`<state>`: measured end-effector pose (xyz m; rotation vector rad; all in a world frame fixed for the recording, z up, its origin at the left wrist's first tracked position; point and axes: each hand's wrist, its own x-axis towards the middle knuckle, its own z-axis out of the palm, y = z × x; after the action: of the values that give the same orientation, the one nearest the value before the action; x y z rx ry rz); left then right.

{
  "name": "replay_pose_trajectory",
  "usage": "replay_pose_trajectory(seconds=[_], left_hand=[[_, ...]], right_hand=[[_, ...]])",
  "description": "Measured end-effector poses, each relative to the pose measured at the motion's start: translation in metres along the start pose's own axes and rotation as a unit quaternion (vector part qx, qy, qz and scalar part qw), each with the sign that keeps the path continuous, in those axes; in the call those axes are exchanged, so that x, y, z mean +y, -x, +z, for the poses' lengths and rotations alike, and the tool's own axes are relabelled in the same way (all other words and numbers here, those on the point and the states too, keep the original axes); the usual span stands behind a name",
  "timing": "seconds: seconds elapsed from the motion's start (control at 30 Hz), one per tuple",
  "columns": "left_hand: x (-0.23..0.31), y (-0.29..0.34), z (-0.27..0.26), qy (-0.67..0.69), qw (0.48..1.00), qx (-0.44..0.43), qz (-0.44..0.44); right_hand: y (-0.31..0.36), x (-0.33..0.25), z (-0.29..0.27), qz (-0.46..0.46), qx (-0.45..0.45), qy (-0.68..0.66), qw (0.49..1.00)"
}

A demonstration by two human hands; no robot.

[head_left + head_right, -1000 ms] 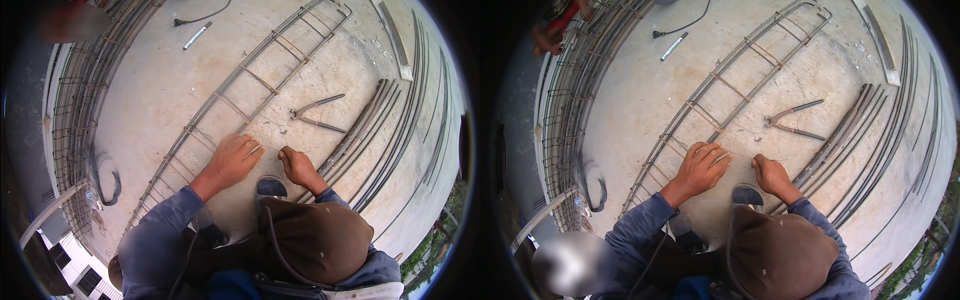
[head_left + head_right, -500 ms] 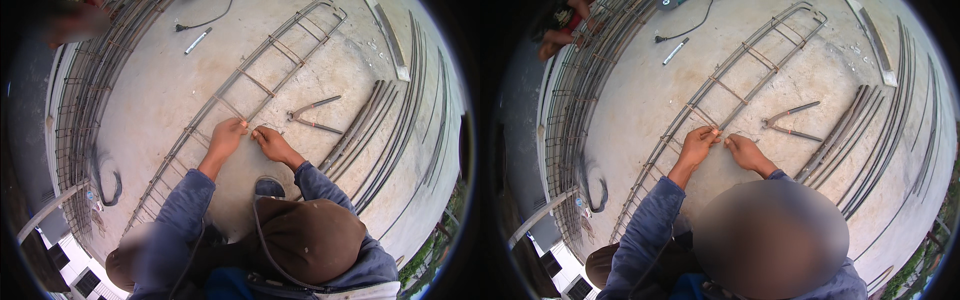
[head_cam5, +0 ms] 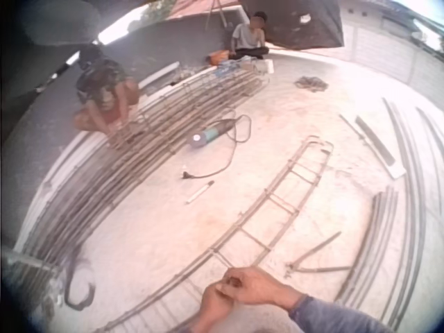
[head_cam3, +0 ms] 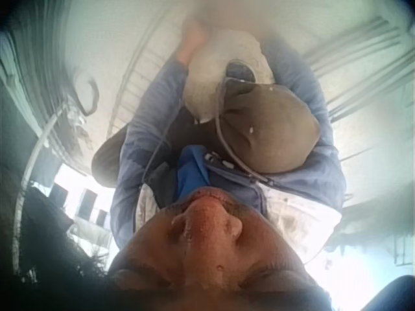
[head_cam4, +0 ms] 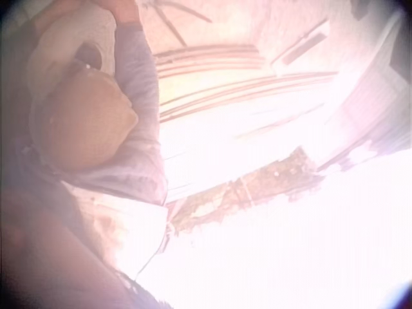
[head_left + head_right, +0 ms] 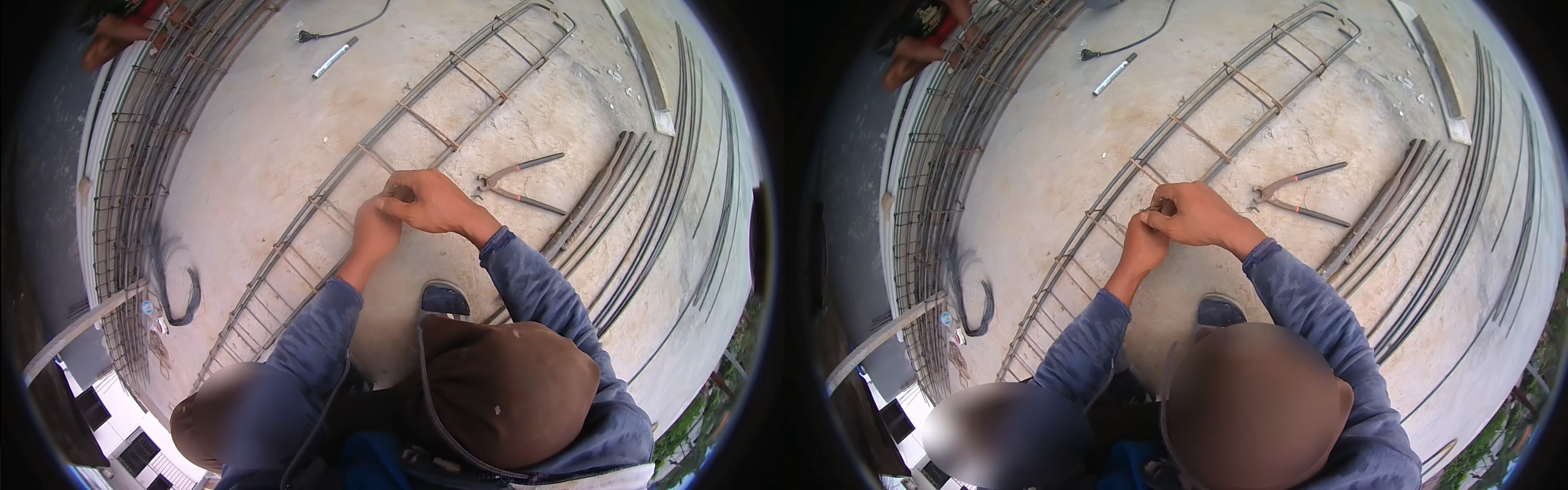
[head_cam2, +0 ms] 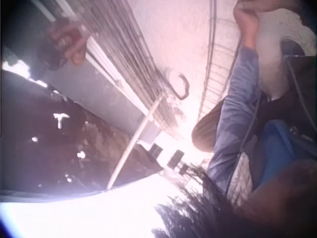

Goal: The person assembles a rebar cage by tying thin wire around the intersections of steel bars using pliers. They work methodically along the length of the cage, securing each joint.

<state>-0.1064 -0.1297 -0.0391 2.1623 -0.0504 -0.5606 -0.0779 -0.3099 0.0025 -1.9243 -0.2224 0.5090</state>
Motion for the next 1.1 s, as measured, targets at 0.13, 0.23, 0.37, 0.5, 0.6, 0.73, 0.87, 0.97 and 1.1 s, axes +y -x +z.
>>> replay_pose_trajectory(seconds=[0.13,0.23,0.37,0.5,0.6,0.73,0.87,0.97,1.1], left_hand=[[-0.016,-0.008,0.011,0.199,0.979,0.021,-0.038],[-0.003,-0.012,0.002,0.249,0.96,-0.039,-0.123],[0.01,-0.013,-0.008,0.247,0.954,-0.054,-0.163],[0.013,-0.012,-0.01,0.189,0.97,-0.046,-0.148],[0.011,-0.008,-0.002,0.133,0.984,-0.032,-0.118],[0.011,-0.008,0.005,0.078,0.993,-0.014,-0.091],[-0.001,-0.011,0.012,0.009,0.999,0.035,-0.029],[-0.005,-0.011,0.019,-0.005,0.998,0.057,-0.01],[-0.009,-0.012,0.024,-0.028,0.997,0.073,0.005]], right_hand=[[0.031,0.043,0.0,0.155,0.039,-0.27,0.95],[0.054,0.06,0.011,0.177,0.096,-0.386,0.9],[0.054,0.058,0.013,0.233,0.066,-0.343,0.908],[0.049,0.057,0.01,0.214,0.053,-0.317,0.923],[0.051,0.052,0.013,0.223,0.049,-0.335,0.914],[0.052,0.05,0.011,0.243,0.082,-0.268,0.929],[0.036,0.057,0.008,0.232,0.101,-0.195,0.948],[0.022,0.063,0.015,0.198,0.131,-0.163,0.958],[0.014,0.071,0.025,0.156,0.184,-0.164,0.956]])
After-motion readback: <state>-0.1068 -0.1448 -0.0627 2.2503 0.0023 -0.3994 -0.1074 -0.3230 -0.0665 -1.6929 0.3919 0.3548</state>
